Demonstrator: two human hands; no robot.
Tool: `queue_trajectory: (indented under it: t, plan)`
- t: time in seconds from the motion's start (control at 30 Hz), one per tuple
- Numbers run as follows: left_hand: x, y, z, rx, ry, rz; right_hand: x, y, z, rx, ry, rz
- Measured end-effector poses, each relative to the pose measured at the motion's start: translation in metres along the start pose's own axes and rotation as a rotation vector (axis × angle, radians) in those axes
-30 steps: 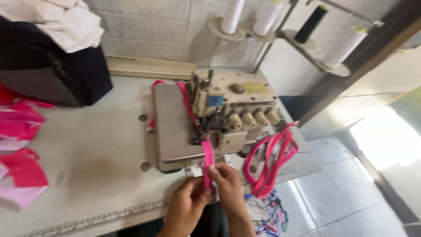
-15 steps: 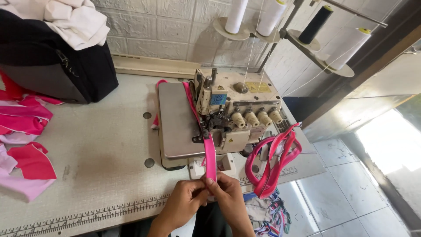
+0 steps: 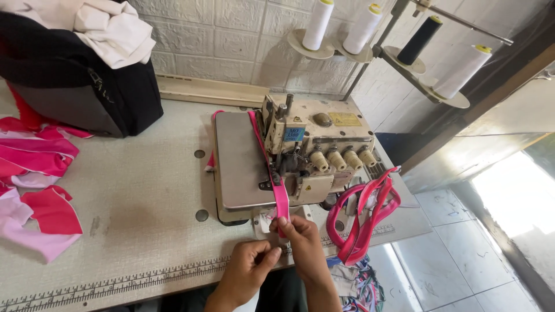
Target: Sewing and finishing the edges of pink fabric strips using an overlock sewing machine
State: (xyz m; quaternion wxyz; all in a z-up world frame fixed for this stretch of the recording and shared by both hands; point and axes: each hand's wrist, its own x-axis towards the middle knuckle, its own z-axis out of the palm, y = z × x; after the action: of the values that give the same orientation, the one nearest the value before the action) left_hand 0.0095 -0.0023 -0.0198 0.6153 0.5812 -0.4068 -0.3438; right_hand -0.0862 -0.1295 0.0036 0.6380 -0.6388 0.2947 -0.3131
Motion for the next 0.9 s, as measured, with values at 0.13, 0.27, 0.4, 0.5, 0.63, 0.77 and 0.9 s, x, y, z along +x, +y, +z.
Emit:
queue_trajectory:
  t: [0.13, 0.27, 0.4, 0.5, 0.63, 0.77, 0.9]
  plan:
    - [0.0, 0.006, 0.003, 0.0, 0.036, 0.036, 0.012, -0.016, 0.006, -0.005, 0.005, -0.081]
    - [0.0, 0.01, 0.002, -0.019, 0.049, 0.023, 0.008, -0.026, 0.006, 0.038, -0.058, -0.087]
    - [0.0, 0.014, 0.001, 0.063, 0.034, 0.039, 0.006, -0.025, 0.004, 0.06, -0.087, -0.083]
    - [-0.002, 0.014, 0.003, 0.096, 0.058, 0.115, 0.005, -0.035, 0.007, 0.005, -0.076, -0.08]
    - [-0.003, 0.013, 0.004, 0.111, 0.102, 0.132, 0.007, -0.023, 0.008, 0.047, -0.063, -0.072]
    - [-0.004, 0.016, 0.008, 0.021, 0.194, 0.177, 0.003, -0.017, 0.01, 0.11, -0.021, -0.063]
    - [-0.003, 0.018, 0.007, 0.036, 0.22, 0.148, -0.001, -0.031, 0.008, 0.099, -0.063, -0.049]
